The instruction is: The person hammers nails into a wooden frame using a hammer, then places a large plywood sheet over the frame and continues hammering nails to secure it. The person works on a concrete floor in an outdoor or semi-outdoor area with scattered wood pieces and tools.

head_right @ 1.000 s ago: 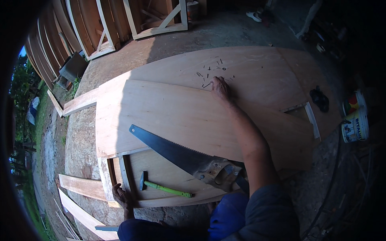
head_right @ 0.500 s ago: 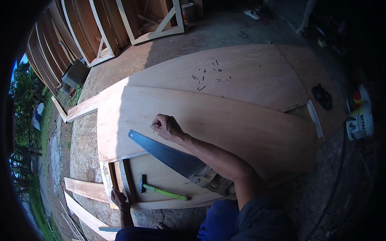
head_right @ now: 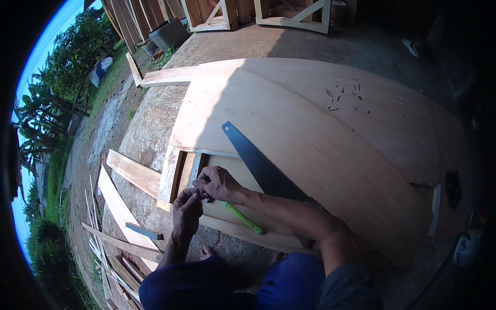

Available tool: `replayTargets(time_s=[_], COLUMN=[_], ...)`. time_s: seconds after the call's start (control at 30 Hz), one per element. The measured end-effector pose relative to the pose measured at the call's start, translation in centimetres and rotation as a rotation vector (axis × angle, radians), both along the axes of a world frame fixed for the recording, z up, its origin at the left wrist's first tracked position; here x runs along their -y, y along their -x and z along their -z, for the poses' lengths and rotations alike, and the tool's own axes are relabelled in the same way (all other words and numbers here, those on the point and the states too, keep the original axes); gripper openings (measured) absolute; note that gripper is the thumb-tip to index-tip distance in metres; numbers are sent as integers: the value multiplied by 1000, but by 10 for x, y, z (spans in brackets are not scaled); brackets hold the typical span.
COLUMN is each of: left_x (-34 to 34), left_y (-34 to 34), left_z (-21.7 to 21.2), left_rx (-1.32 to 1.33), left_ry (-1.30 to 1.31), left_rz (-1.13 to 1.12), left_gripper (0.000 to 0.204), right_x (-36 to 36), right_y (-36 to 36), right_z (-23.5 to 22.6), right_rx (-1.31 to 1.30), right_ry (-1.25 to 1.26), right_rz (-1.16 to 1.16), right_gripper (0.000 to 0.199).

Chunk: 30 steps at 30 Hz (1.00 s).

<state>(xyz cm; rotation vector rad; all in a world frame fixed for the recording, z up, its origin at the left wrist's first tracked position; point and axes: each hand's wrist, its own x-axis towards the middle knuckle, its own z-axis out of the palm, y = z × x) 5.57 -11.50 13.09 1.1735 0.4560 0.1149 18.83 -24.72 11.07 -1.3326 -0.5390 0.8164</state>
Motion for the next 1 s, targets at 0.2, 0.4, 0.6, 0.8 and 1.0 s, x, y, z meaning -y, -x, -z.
replayTargets(time_s=[0.2, 0.4, 0.6, 0.8, 1.0], left_x=[1, 4, -57, -239, -274], left_y=[1, 4, 17, 54, 41], left_z=[3, 17, 36, 102, 136], left_rx=[-54, -73, -27, -234, -586], left_ry=[121, 90, -92, -634, -748], left_rz=[-103, -32, -297, -774, -623], left_gripper=[13, 15, 16, 21, 26], right_x=[14, 18, 30, 42, 51], right_y=[15, 17, 29, 66, 67], right_z=[-4, 1, 9, 35, 56], right_rx=[-91, -39, 516, 874, 518], right_ry=[-80, 56, 470, 668, 847], right_rz=[-42, -33, -115, -301, -300], right_gripper=[20, 18, 35, 48, 50])
